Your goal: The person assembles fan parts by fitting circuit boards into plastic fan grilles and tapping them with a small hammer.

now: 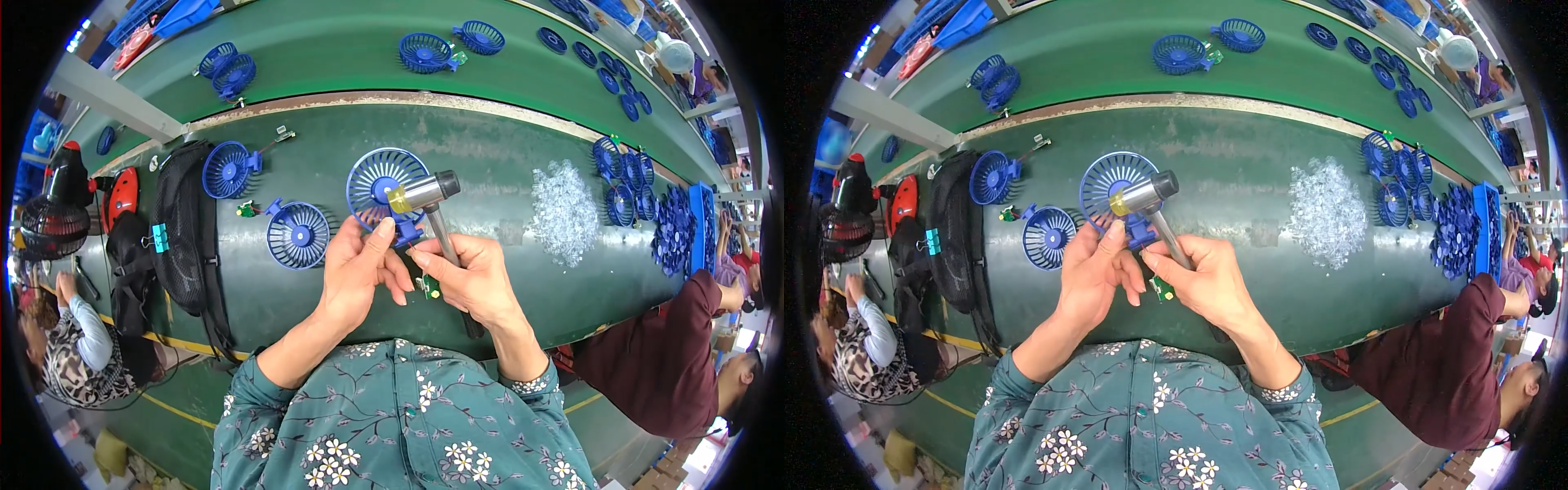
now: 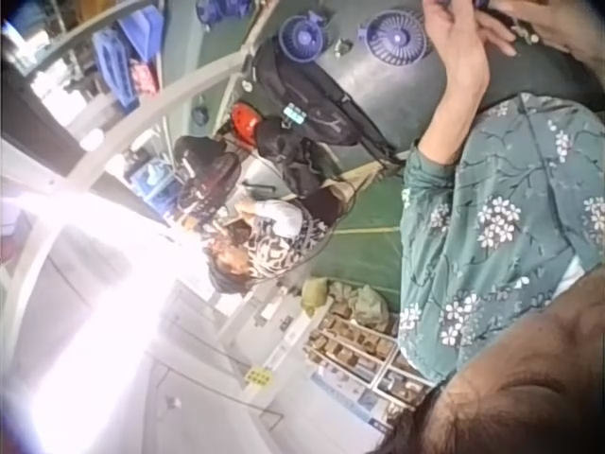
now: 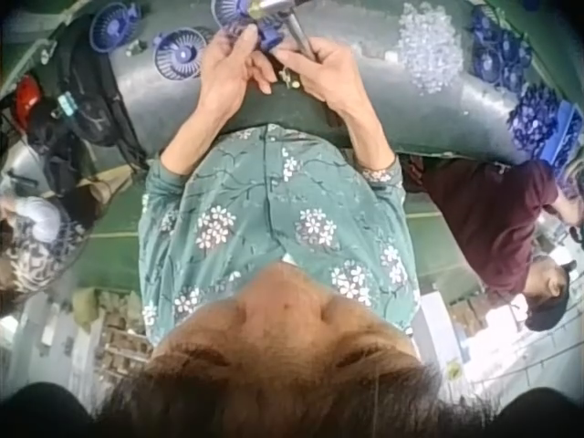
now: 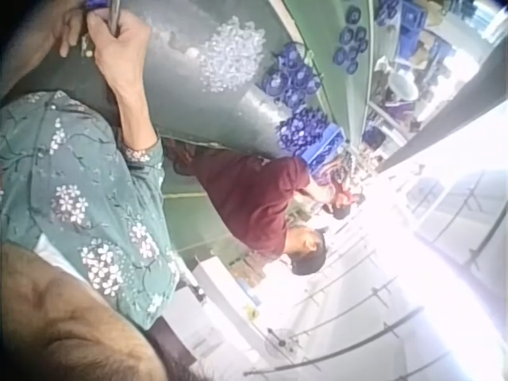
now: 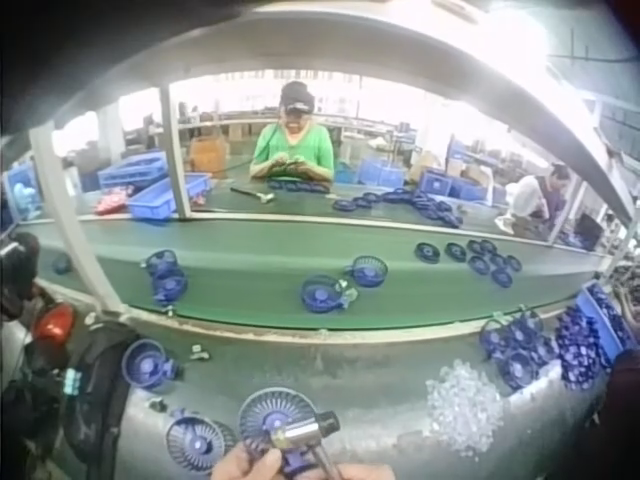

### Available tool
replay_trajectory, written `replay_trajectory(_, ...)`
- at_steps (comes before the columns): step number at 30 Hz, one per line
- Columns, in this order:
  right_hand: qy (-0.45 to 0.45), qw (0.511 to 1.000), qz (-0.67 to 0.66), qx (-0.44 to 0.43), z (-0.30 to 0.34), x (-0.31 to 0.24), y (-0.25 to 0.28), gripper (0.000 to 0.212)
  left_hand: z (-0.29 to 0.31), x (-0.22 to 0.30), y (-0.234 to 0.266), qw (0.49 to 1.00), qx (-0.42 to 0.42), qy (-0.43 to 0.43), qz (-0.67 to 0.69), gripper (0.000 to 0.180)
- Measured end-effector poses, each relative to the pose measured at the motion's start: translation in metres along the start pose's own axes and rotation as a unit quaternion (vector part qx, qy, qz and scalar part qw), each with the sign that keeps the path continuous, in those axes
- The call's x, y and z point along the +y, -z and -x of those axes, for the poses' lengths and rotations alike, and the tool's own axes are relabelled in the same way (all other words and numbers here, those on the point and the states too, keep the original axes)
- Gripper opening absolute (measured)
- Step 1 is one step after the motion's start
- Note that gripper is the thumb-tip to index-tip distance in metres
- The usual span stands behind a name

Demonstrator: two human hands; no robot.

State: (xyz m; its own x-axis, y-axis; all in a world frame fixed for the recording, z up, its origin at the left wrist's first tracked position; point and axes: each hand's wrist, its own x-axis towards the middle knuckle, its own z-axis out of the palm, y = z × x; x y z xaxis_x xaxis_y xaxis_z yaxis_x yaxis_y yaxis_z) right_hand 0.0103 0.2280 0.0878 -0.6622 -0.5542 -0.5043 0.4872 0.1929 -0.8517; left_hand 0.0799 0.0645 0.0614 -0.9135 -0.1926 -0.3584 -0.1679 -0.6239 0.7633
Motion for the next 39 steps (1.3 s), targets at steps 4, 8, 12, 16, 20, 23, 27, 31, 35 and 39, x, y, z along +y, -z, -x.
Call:
replay_trajectory(4, 0.072, 0.993, 0.090, 0.029, 0.006, 0.014, -0.003, 0.018, 0.002, 0.002, 0.004, 0.999, -0.025, 0.017, 0.018, 0.033)
replay_trajectory(8, 0.139, 0.979, 0.147, 0.023, 0.012, 0.018, -0.010, 0.023, 0.004, 0.007, 0.005, 0.996, -0.045, 0.022, 0.073, 0.034)
replay_trajectory(12, 0.230, 0.951, 0.205, 0.033, 0.012, 0.023, -0.012, 0.024, 0.007, 0.008, 0.004, 0.997, -0.059, 0.008, 0.039, 0.040)
replay_trajectory(16, 0.325, 0.895, 0.300, 0.054, 0.011, 0.028, -0.012, 0.033, 0.004, 0.001, 0.005, 0.999, -0.044, -0.016, -0.005, 0.054)
replay_trajectory(20, 0.397, 0.811, 0.413, 0.122, 0.016, 0.024, -0.010, 0.039, 0.011, 0.007, -0.002, 0.994, -0.032, -0.039, -0.100, 0.062)
replay_trajectory(23, 0.448, 0.780, 0.418, 0.127, 0.010, 0.020, -0.009, 0.052, 0.010, -0.008, 0.015, 0.953, -0.054, -0.143, -0.262, 0.078)
replay_trajectory(27, 0.446, 0.773, 0.438, 0.107, 0.008, 0.023, -0.006, 0.062, 0.015, -0.003, 0.008, 0.959, -0.085, -0.141, -0.229, 0.085)
replay_trajectory(31, 0.459, 0.766, 0.441, 0.089, 0.011, 0.019, -0.007, 0.057, 0.018, -0.003, 0.012, 0.974, -0.097, -0.108, -0.171, 0.088)
replay_trajectory(35, 0.468, 0.771, 0.426, 0.064, 0.009, 0.023, -0.008, 0.053, 0.019, -0.001, 0.016, 0.977, -0.155, -0.085, -0.123, 0.092)
replay_trajectory(39, 0.474, 0.774, 0.416, 0.056, 0.009, 0.029, -0.012, 0.053, 0.022, 0.006, 0.004, 0.980, -0.111, -0.082, -0.147, 0.089)
